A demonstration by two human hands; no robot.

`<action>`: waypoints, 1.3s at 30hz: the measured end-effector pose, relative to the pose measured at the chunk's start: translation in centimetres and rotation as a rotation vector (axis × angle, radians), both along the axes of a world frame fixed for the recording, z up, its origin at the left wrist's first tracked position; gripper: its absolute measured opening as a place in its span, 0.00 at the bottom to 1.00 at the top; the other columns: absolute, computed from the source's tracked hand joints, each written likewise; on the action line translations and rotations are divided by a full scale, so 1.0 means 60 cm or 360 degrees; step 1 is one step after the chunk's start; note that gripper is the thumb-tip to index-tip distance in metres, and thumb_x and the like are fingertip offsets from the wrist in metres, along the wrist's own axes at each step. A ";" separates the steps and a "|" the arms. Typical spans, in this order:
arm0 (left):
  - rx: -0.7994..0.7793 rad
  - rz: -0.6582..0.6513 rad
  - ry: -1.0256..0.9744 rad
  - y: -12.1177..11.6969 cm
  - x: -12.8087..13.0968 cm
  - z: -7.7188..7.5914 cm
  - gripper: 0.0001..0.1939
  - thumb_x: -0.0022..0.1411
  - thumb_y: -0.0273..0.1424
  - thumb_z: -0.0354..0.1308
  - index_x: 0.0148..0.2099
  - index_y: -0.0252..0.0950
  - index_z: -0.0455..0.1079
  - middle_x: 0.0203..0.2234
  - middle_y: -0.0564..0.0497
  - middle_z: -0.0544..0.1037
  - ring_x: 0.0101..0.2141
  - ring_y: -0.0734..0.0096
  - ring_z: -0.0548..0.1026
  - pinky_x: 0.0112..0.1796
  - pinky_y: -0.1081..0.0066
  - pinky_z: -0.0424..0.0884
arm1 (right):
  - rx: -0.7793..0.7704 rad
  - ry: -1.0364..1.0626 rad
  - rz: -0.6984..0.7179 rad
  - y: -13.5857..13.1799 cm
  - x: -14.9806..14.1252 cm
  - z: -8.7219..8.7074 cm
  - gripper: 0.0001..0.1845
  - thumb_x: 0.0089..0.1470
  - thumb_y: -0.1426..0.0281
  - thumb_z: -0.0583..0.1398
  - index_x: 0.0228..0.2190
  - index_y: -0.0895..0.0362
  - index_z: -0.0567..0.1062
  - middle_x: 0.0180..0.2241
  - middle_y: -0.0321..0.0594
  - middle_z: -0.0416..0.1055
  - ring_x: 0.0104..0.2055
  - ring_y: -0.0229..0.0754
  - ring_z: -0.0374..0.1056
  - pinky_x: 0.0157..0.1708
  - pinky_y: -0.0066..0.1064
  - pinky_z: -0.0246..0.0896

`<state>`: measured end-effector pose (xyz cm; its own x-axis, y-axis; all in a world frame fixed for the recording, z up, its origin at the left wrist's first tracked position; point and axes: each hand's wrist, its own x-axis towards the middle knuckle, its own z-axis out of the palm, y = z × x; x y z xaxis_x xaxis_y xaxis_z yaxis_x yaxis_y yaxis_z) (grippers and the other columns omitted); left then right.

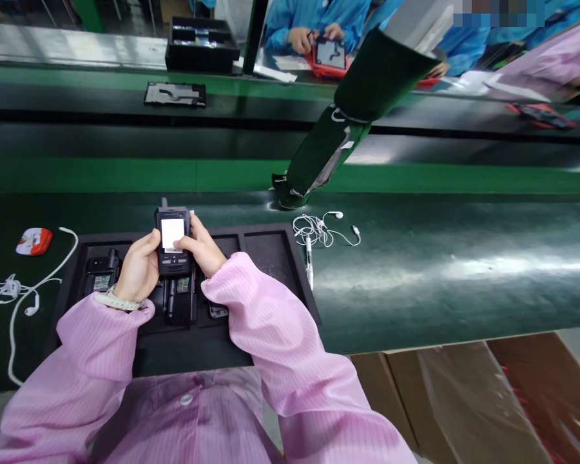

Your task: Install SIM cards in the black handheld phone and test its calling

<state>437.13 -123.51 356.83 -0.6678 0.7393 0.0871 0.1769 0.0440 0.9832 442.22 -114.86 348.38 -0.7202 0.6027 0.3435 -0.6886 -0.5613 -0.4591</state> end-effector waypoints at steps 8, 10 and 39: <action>-0.0019 -0.0041 0.0020 0.000 0.005 0.003 0.21 0.50 0.43 0.76 0.38 0.33 0.81 0.36 0.44 0.86 0.50 0.48 0.80 0.49 0.59 0.75 | 0.0044 -0.0013 -0.0050 0.000 0.003 0.001 0.31 0.39 0.64 0.65 0.47 0.51 0.67 0.46 0.37 0.77 0.52 0.49 0.73 0.59 0.44 0.67; -0.0022 -0.0046 0.0026 0.000 0.006 0.003 0.20 0.50 0.43 0.76 0.38 0.33 0.81 0.37 0.43 0.86 0.50 0.48 0.80 0.49 0.58 0.75 | 0.0076 -0.0019 -0.0094 0.000 0.001 0.000 0.29 0.40 0.63 0.65 0.46 0.50 0.67 0.45 0.36 0.77 0.52 0.49 0.72 0.57 0.44 0.67; 0.0005 -0.0087 0.0183 0.001 0.013 0.003 0.21 0.48 0.48 0.76 0.31 0.35 0.79 0.32 0.46 0.84 0.46 0.51 0.80 0.46 0.62 0.75 | 0.0179 -0.0087 -0.0265 -0.002 0.012 0.005 0.33 0.41 0.63 0.63 0.51 0.50 0.65 0.50 0.39 0.73 0.54 0.50 0.69 0.62 0.45 0.61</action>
